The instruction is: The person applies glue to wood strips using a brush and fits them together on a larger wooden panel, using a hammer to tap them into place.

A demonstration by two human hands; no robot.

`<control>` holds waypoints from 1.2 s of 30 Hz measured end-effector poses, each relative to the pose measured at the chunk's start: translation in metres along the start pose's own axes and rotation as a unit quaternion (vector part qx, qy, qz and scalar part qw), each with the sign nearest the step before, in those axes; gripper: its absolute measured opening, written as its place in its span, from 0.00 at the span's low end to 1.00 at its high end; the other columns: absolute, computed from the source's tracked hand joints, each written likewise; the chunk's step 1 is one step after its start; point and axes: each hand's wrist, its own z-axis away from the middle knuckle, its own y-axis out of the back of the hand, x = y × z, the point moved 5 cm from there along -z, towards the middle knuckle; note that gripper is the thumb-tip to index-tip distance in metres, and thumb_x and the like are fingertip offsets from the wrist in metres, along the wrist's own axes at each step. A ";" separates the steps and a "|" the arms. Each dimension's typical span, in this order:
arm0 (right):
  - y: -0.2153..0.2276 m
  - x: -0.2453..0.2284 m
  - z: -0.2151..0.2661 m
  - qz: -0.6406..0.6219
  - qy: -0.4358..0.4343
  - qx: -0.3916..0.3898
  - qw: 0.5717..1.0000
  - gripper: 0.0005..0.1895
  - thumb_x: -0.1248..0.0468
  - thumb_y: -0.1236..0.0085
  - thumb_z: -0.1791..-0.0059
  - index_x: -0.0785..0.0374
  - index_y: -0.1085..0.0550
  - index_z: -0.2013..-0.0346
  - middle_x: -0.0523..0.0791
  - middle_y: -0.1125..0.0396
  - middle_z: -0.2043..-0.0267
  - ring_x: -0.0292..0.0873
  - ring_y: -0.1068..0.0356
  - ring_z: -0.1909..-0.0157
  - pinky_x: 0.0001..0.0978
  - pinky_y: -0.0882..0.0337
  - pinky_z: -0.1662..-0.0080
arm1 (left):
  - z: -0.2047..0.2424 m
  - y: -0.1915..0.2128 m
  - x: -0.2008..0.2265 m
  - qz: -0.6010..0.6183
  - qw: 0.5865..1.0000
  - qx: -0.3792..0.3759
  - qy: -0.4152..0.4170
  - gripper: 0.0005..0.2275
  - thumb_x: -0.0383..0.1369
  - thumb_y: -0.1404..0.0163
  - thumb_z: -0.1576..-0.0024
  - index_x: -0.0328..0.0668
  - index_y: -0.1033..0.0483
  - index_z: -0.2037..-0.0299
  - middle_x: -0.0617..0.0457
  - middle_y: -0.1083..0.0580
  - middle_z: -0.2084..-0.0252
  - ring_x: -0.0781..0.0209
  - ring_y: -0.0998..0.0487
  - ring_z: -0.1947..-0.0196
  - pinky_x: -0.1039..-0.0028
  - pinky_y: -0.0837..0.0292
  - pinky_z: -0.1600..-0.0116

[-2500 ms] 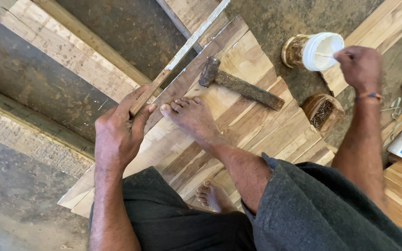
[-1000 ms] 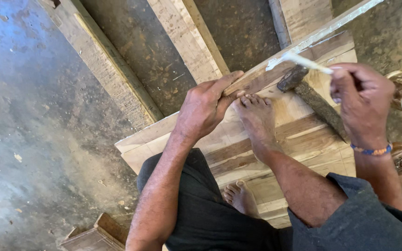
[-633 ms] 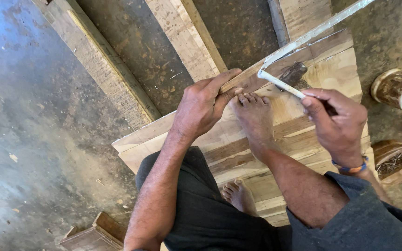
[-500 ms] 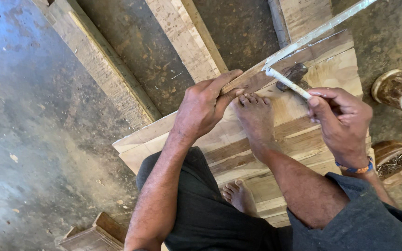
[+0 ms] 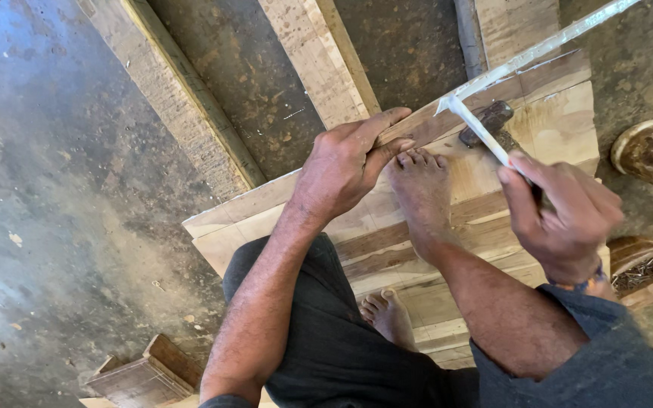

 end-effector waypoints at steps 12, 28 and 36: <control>-0.013 -0.016 0.000 0.007 0.049 0.011 0.999 0.09 0.65 0.33 0.47 0.69 0.20 0.58 0.47 0.32 0.77 0.35 0.41 0.82 0.28 0.45 0.79 | 0.003 -0.005 0.005 0.020 1.000 0.004 0.000 0.18 0.43 0.46 0.36 0.48 0.26 0.38 0.42 0.18 0.55 0.52 0.14 0.57 0.64 0.17 0.52; -0.010 -0.032 -0.002 -0.086 0.050 -0.002 0.995 0.07 0.66 0.35 0.39 0.69 0.21 0.52 0.50 0.27 0.70 0.31 0.35 0.76 0.25 0.41 0.76 | 0.006 -0.009 0.007 -0.004 1.000 0.013 -0.025 0.19 0.36 0.43 0.38 0.48 0.27 0.37 0.44 0.19 0.55 0.55 0.15 0.59 0.66 0.17 0.53; -0.006 -0.017 0.004 -0.056 0.193 -0.001 0.980 0.08 0.69 0.33 0.51 0.71 0.20 0.60 0.47 0.29 0.77 0.33 0.39 0.81 0.30 0.43 0.80 | 0.006 -0.009 0.008 0.009 0.999 0.027 -0.030 0.18 0.35 0.43 0.38 0.50 0.27 0.37 0.47 0.18 0.55 0.59 0.15 0.59 0.69 0.16 0.53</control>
